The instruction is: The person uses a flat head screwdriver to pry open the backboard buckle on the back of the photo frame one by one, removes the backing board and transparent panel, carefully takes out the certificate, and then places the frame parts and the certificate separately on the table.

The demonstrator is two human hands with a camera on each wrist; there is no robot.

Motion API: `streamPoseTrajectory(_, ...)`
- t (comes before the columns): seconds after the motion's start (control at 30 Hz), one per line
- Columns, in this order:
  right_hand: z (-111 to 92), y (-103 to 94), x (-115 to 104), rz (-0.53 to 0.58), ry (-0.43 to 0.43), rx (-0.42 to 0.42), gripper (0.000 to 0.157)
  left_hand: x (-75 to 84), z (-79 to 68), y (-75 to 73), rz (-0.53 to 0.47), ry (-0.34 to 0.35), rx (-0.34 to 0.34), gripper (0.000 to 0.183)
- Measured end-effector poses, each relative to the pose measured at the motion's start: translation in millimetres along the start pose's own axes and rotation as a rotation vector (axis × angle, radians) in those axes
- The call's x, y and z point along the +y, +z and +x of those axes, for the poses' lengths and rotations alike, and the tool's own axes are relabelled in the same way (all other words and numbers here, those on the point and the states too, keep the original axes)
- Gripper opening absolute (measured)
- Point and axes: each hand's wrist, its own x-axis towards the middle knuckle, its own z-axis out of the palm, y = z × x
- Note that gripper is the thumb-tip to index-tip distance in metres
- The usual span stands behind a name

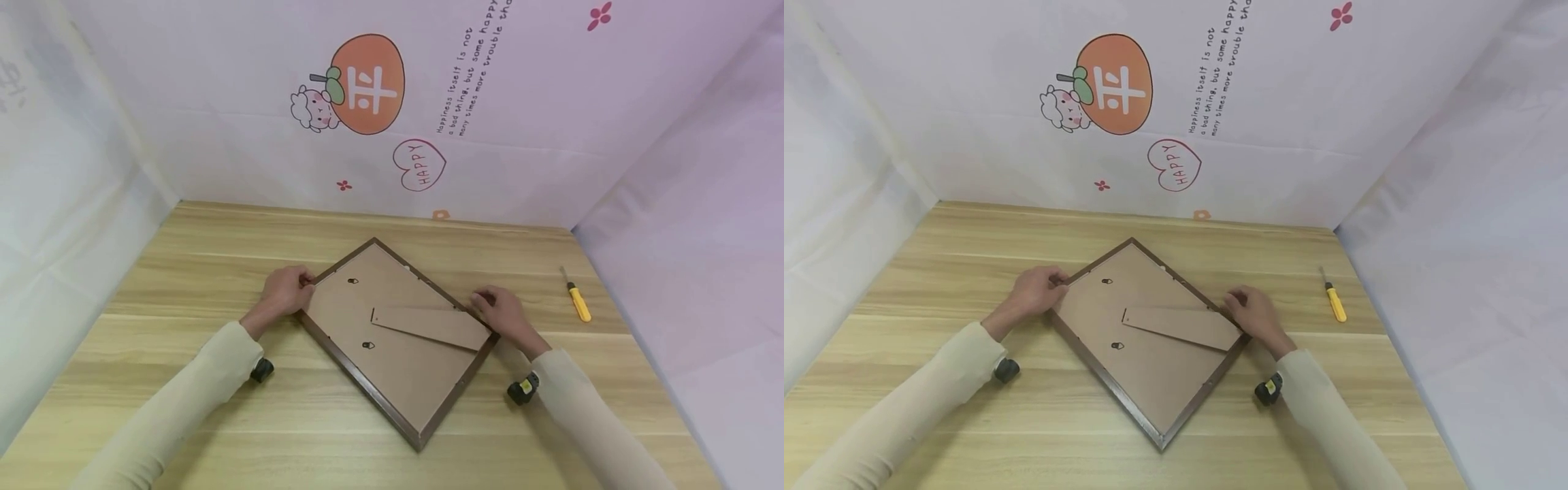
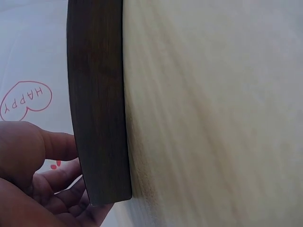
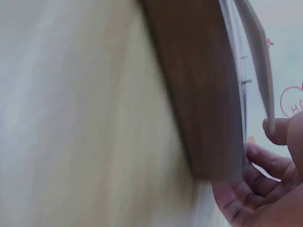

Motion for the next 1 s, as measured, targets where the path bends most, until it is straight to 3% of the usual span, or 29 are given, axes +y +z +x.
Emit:
streamPoseTrajectory(0.37,-16.0,-10.8,11.7,-0.048,0.059,0.044,0.036,-0.2,-4.1,-1.3,0.041,-0.039,0.017,0.024)
streamPoseTrajectory(0.83,-17.1,4.1,1.1,0.005,0.125,0.111,0.047,-2.9,-8.1,-1.1,0.034,-0.080,0.056,0.025)
streamPoseTrajectory(1.0,-18.7,12.8,-3.7,0.056,0.090,0.153,0.055,-4.5,-8.9,-1.7,0.045,-0.097,0.075,0.026)
